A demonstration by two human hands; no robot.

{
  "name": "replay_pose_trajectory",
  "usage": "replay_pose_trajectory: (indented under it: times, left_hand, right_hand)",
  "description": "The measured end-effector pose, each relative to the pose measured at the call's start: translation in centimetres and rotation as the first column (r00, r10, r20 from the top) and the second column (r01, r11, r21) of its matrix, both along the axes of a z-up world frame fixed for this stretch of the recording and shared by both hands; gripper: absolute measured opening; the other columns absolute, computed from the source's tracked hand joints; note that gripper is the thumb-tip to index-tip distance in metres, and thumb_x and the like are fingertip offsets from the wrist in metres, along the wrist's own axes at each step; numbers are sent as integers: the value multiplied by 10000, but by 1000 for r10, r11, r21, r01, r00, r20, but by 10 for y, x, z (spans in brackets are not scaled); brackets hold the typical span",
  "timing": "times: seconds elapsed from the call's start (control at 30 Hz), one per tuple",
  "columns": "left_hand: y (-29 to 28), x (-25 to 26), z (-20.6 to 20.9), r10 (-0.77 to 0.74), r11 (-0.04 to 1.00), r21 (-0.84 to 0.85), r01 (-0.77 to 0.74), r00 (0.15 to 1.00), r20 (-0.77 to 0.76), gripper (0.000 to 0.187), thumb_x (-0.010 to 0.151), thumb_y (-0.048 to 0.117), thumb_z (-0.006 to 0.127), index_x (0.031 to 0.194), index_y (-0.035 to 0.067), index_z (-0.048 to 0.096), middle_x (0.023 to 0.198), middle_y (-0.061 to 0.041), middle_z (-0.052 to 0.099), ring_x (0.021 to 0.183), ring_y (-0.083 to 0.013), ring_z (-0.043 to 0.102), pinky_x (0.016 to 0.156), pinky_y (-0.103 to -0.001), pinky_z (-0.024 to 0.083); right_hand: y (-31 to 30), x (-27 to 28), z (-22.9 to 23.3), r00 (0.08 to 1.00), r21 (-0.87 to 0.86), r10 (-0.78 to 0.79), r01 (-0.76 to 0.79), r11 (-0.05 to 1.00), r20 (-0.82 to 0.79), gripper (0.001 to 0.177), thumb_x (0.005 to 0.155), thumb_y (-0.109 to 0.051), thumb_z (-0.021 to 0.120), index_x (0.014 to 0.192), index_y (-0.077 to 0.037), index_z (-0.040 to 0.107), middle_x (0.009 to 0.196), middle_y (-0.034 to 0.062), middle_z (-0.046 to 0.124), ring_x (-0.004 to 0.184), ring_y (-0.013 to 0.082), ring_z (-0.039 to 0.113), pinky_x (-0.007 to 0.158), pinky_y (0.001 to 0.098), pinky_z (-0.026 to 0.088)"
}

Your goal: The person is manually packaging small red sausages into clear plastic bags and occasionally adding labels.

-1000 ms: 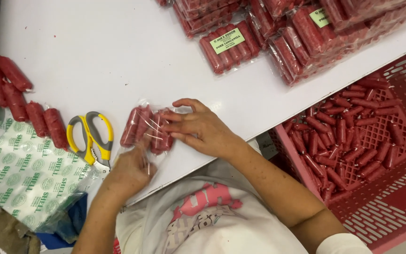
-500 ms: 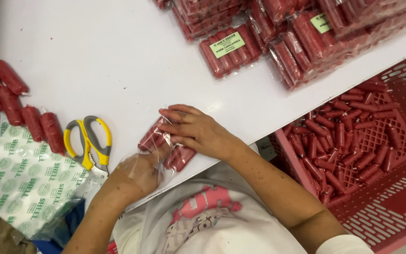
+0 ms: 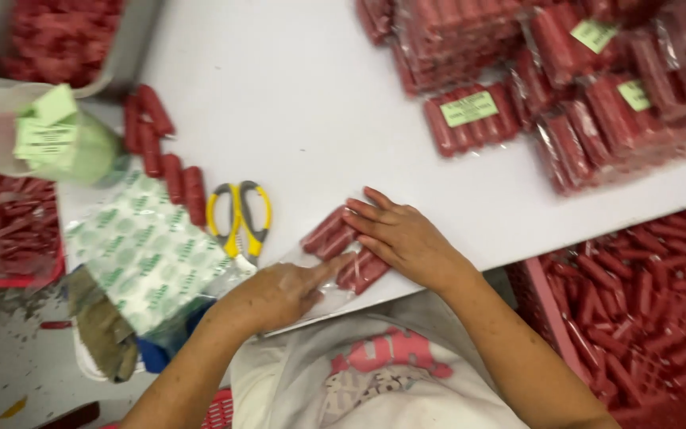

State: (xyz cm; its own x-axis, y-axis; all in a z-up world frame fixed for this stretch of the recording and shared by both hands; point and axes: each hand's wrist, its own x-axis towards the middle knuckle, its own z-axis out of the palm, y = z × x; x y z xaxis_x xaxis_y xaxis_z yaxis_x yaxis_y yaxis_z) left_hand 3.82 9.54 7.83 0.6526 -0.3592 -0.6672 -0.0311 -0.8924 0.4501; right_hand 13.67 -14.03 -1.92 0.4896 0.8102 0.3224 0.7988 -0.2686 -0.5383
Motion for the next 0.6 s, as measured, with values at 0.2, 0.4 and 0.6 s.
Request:
replay_pose_trajectory:
  times: [0.2, 0.4, 0.6]
  left_hand:
    - [101, -19, -29, 579, 815, -107, -570, 791, 198, 385, 865, 129, 622, 1206, 252, 751, 1161, -67, 778, 1173, -335, 667, 1030, -454, 519]
    - [135, 54, -62, 489, 616, 201, -762, 569, 661, 318, 979, 463, 596, 1185, 258, 726, 976, -109, 734, 967, -360, 721, 830, -517, 572]
    - [131, 93, -66, 353, 653, 385, -653, 711, 608, 440, 884, 436, 702, 1128, 71, 733, 991, -211, 758, 972, -443, 731, 782, -554, 582]
  right_hand:
    - [-19, -11, -16, 986, -193, -165, 164, 967, 12, 462, 1051, -403, 426, 1500, -311, 488, 1554, -11, 479, 1457, 318, 373, 1065, 441, 400]
    - [-23, -32, -23, 904, -134, -405, 422, 897, 138, 488, 1052, -381, 468, 1537, -328, 448, 1548, 78, 474, 1431, 311, 420, 1122, 444, 372]
    - [-23, -37, -15, 845, 171, -480, 451, 876, 236, 417, 986, -273, 644, 1397, -205, 633, 1356, 69, 665, 1276, 302, 603, 1050, 414, 490]
